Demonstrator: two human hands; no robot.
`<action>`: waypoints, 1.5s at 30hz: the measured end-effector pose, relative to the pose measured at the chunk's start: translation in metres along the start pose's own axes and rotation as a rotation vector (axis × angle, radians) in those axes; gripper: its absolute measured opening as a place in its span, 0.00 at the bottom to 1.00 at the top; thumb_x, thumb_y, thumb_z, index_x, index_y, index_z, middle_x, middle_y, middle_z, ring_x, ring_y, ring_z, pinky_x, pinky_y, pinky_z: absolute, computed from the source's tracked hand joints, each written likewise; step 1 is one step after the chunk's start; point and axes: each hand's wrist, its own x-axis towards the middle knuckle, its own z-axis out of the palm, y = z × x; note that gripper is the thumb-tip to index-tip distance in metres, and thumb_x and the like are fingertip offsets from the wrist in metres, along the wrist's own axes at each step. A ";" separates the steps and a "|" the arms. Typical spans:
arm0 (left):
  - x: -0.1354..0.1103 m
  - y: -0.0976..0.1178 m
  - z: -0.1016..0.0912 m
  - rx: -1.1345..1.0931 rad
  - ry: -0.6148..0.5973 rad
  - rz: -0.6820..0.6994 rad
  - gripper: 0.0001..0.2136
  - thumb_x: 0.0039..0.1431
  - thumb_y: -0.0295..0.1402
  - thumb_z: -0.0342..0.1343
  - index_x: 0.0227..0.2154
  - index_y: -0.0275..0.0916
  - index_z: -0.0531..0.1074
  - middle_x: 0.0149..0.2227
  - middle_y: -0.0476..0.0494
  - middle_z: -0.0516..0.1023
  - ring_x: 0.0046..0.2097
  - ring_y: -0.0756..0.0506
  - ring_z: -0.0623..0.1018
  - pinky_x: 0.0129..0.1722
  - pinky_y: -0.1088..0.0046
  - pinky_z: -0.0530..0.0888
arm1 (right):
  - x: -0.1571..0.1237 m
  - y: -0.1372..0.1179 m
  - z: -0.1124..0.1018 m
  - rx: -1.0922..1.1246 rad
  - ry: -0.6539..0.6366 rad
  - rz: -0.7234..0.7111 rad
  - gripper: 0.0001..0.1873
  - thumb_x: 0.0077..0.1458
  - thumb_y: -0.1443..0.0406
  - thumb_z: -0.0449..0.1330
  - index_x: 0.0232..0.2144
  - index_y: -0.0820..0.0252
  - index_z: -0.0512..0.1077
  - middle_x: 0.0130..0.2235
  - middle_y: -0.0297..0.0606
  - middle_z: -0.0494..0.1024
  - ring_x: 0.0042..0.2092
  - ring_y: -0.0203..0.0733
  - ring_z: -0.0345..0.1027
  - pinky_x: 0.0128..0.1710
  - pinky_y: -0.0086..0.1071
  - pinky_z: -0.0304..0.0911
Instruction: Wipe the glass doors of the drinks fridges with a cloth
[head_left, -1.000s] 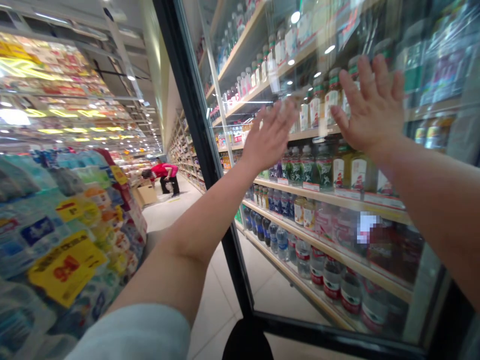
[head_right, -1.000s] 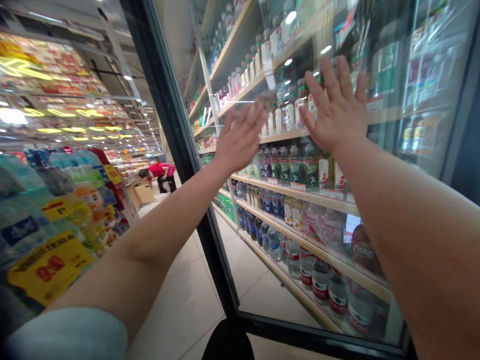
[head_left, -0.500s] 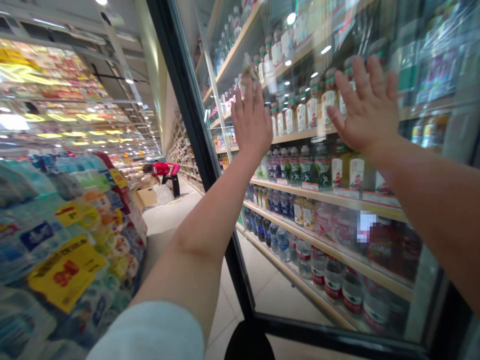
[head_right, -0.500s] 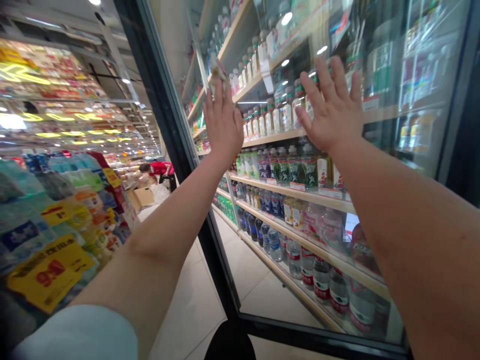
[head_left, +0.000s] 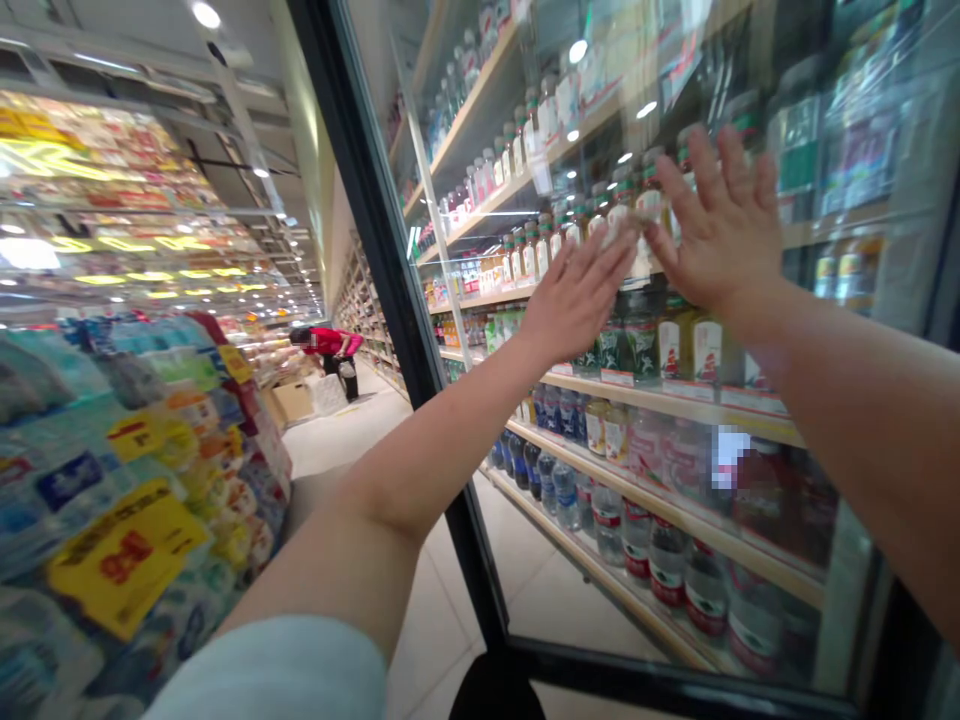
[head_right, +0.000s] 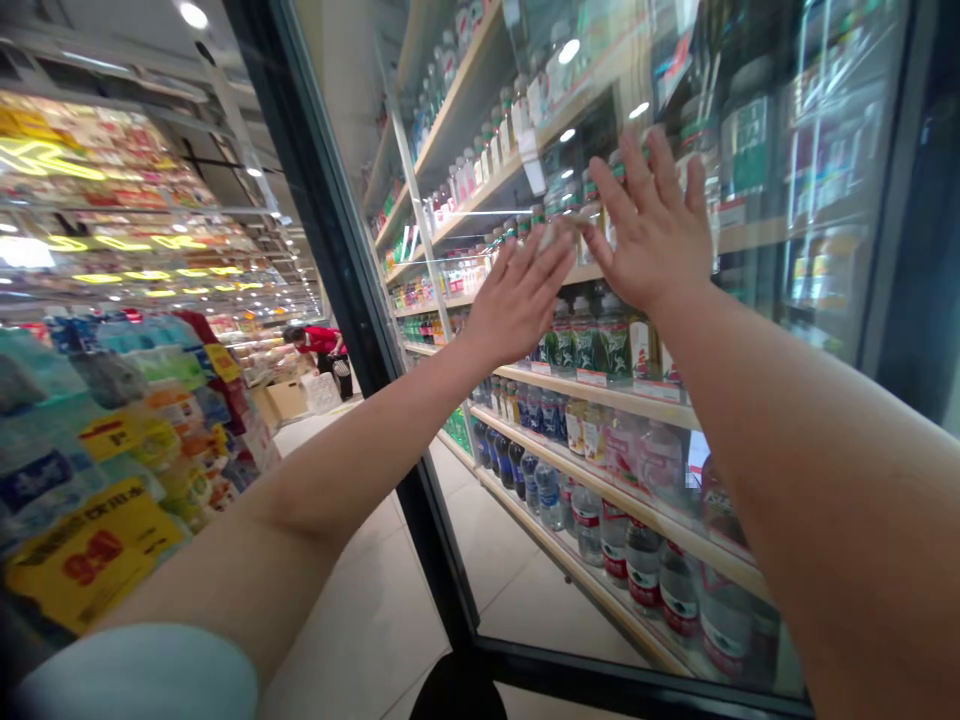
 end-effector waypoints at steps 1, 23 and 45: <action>0.002 -0.001 0.000 -0.002 0.002 0.071 0.29 0.74 0.34 0.39 0.75 0.41 0.50 0.76 0.53 0.46 0.77 0.43 0.42 0.78 0.58 0.40 | 0.000 0.000 0.000 0.001 0.001 0.001 0.35 0.72 0.45 0.39 0.75 0.43 0.44 0.76 0.28 0.36 0.78 0.50 0.31 0.76 0.61 0.37; 0.014 -0.004 0.007 -0.032 0.032 -0.020 0.29 0.73 0.35 0.37 0.74 0.41 0.51 0.76 0.54 0.45 0.77 0.48 0.37 0.78 0.60 0.37 | 0.001 -0.004 -0.004 0.071 -0.025 0.026 0.35 0.70 0.47 0.42 0.74 0.44 0.46 0.76 0.28 0.36 0.78 0.49 0.30 0.76 0.61 0.33; 0.011 -0.023 0.001 -0.053 0.092 -0.189 0.30 0.69 0.33 0.38 0.73 0.34 0.54 0.76 0.46 0.47 0.77 0.43 0.44 0.78 0.58 0.45 | 0.000 -0.002 -0.001 0.062 -0.039 0.039 0.36 0.70 0.45 0.36 0.75 0.42 0.44 0.76 0.24 0.33 0.78 0.47 0.27 0.77 0.60 0.31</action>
